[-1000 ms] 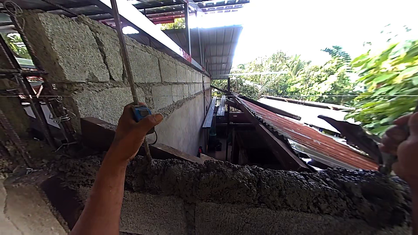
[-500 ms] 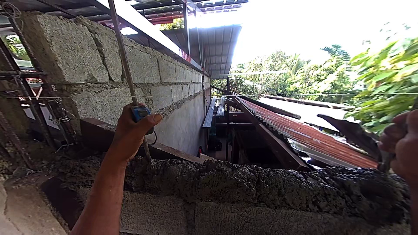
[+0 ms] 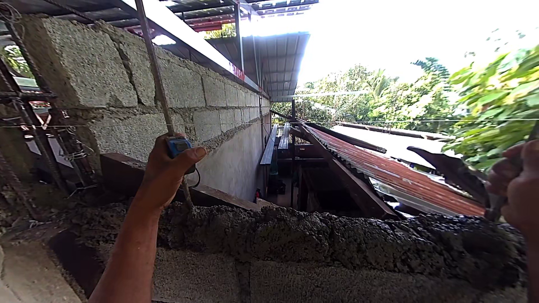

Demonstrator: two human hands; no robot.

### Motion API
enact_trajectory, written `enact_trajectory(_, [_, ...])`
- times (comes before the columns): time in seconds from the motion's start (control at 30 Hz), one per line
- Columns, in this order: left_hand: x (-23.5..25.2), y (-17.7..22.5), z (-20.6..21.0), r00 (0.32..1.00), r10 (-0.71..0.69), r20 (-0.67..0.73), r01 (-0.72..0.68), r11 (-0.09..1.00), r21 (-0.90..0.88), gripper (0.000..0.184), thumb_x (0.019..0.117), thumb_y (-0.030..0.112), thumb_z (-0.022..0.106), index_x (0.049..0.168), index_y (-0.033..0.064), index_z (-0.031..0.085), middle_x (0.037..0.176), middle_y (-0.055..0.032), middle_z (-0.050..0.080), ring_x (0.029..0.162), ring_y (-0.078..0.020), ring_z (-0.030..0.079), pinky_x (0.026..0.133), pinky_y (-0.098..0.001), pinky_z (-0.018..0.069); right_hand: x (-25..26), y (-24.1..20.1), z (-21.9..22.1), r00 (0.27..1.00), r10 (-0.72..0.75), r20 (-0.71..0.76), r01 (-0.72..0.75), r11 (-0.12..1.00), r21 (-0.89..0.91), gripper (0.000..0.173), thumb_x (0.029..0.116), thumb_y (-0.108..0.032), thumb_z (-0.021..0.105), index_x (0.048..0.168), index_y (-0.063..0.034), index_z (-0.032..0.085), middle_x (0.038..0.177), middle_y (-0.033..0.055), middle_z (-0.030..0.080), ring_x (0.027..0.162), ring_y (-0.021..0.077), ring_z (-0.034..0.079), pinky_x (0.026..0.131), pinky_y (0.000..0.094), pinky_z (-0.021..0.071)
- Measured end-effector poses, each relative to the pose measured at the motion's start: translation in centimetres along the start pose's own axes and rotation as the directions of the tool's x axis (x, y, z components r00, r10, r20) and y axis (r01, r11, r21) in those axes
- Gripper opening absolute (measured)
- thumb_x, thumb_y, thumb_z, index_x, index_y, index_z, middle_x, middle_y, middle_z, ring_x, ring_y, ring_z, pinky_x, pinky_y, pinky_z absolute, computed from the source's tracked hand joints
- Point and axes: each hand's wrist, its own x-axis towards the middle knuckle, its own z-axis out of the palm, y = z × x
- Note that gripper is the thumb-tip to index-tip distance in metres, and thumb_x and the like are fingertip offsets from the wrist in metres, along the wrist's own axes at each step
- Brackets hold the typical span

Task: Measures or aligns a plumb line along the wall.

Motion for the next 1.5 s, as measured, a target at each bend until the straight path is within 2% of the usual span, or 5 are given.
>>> enact_trajectory(0.77, [-0.04, 0.0, -0.02, 1.0, 0.012, 0.012, -0.012, 1.0, -0.008, 0.072, 0.0778, 0.043, 0.084, 0.135, 0.0198, 0.046, 0.103, 0.0018, 0.062, 0.081, -0.0089, 0.065, 0.073, -0.0288, 0.058, 0.13, 0.49, -0.21, 1.0, -0.019, 0.008, 0.019, 1.0, -0.007, 0.037, 0.1093, -0.054, 0.034, 0.102, -0.0268, 0.058, 0.064, -0.0125, 0.041, 0.047, 0.0012, 0.04, 0.045, 0.0216, 0.0407])
enact_trajectory(1.5, [0.01, -0.14, -0.13, 1.0, 0.023, 0.014, -0.022, 0.999, -0.023, 0.071, 0.0777, 0.043, 0.084, 0.134, 0.0205, 0.047, 0.102, 0.0019, 0.062, 0.08, -0.0087, 0.065, 0.071, -0.0273, 0.0578, 0.26, 0.71, -0.28, 1.0, -0.008, 0.009, 0.008, 1.0, 0.006, 0.035, 0.1094, -0.053, 0.036, 0.1, -0.0271, 0.058, 0.063, -0.0127, 0.04, 0.046, 0.0007, 0.038, 0.043, 0.0196, 0.0378])
